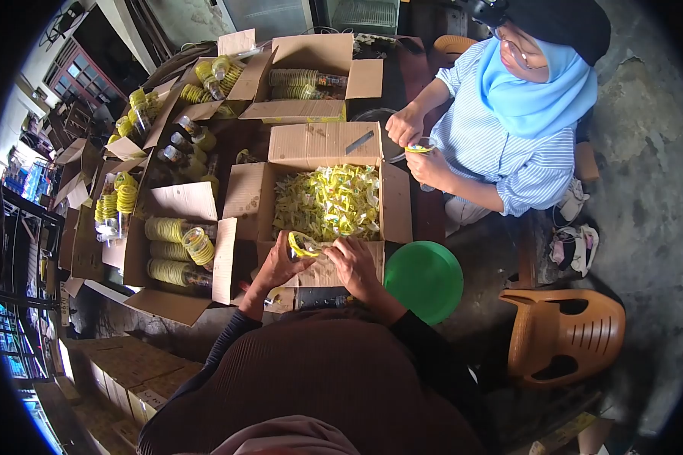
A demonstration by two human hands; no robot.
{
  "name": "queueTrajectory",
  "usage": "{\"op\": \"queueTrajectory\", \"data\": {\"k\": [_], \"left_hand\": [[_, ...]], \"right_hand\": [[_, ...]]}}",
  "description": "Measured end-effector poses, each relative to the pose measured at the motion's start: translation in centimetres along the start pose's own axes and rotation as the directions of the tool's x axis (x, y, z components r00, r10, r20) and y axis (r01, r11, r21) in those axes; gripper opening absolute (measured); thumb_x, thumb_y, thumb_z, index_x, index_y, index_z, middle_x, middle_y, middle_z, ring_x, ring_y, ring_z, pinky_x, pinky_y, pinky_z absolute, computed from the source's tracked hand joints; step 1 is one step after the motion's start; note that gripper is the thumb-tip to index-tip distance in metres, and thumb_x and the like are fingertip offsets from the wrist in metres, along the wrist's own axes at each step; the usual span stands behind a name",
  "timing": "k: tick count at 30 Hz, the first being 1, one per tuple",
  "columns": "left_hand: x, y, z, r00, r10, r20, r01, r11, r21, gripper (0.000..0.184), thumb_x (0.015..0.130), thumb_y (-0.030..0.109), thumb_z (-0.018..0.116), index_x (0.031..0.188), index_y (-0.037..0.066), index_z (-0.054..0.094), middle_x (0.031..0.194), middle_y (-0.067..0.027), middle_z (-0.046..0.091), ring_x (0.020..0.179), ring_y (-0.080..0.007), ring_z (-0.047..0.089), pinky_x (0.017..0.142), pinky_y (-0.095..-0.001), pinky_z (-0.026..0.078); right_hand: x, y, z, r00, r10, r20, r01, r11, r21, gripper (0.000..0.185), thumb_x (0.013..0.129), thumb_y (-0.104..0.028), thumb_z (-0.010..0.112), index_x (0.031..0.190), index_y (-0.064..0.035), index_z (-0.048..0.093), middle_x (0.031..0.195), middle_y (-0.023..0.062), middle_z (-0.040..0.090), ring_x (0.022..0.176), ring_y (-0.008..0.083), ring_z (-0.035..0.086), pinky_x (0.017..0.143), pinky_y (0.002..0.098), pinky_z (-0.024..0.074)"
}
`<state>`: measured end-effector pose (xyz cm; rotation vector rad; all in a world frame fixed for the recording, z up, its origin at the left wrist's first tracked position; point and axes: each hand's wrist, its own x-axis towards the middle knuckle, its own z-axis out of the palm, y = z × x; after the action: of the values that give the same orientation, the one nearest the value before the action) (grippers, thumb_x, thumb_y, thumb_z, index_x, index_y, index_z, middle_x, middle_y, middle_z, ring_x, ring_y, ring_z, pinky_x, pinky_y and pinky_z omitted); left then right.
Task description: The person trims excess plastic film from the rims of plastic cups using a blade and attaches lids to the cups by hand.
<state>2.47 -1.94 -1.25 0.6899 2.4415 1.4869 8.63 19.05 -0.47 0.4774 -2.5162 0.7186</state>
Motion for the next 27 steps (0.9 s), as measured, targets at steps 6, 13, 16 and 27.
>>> {"op": "queueTrajectory", "data": {"k": [6, 13, 16, 27], "left_hand": [[-0.7, -0.8, -0.8, 0.980, -0.031, 0.196, 0.120, 0.878, -0.463, 0.068, 0.081, 0.024, 0.078, 0.128, -0.004, 0.036, 0.105, -0.0094, 0.062, 0.084, -0.0136, 0.061, 0.077, -0.0309, 0.051], [-1.3, -3.0, -0.4, 0.942, -0.020, 0.335, 0.262, 0.668, -0.697, 0.065, 0.088, 0.023, 0.071, 0.139, 0.007, 0.034, 0.126, -0.0057, 0.051, 0.111, -0.0157, 0.054, 0.096, -0.0324, 0.045], [-1.2, -2.7, -0.4, 0.953, 0.003, 0.303, 0.229, 0.650, -0.724, 0.065, 0.086, 0.022, 0.074, 0.136, 0.006, 0.036, 0.124, -0.0050, 0.051, 0.112, -0.0154, 0.053, 0.096, -0.0324, 0.045], [0.1, -1.6, -1.9, 0.972, -0.054, 0.230, 0.121, 0.951, -0.285, 0.061, 0.083, 0.019, 0.077, 0.126, -0.002, 0.039, 0.113, -0.0083, 0.055, 0.098, -0.0144, 0.059, 0.077, -0.0275, 0.052]], "right_hand": [[-0.8, -0.1, 0.3, 1.000, -0.026, 0.000, 0.026, 0.995, -0.093, 0.022, 0.073, -0.003, 0.063, 0.094, -0.0085, 0.065, 0.088, 0.0042, 0.054, 0.087, 0.0224, 0.054, 0.077, 0.0357, 0.0440], [-0.4, -0.4, 1.1, 0.992, 0.123, 0.008, -0.123, 0.992, -0.004, 0.024, 0.071, 0.001, 0.063, 0.094, -0.0069, 0.065, 0.088, 0.0060, 0.055, 0.087, 0.0254, 0.055, 0.078, 0.0378, 0.0454], [-1.0, 0.5, 3.0, 0.910, 0.406, 0.077, -0.410, 0.865, 0.287, 0.022, 0.074, 0.004, 0.062, 0.092, -0.0073, 0.067, 0.087, 0.0064, 0.056, 0.088, 0.0267, 0.056, 0.079, 0.0383, 0.0461], [0.3, 1.0, 0.8, 0.991, -0.096, 0.094, 0.111, 0.981, -0.162, 0.021, 0.076, -0.010, 0.062, 0.096, -0.0107, 0.066, 0.095, 0.0030, 0.055, 0.092, 0.0219, 0.054, 0.080, 0.0368, 0.0443]]}}
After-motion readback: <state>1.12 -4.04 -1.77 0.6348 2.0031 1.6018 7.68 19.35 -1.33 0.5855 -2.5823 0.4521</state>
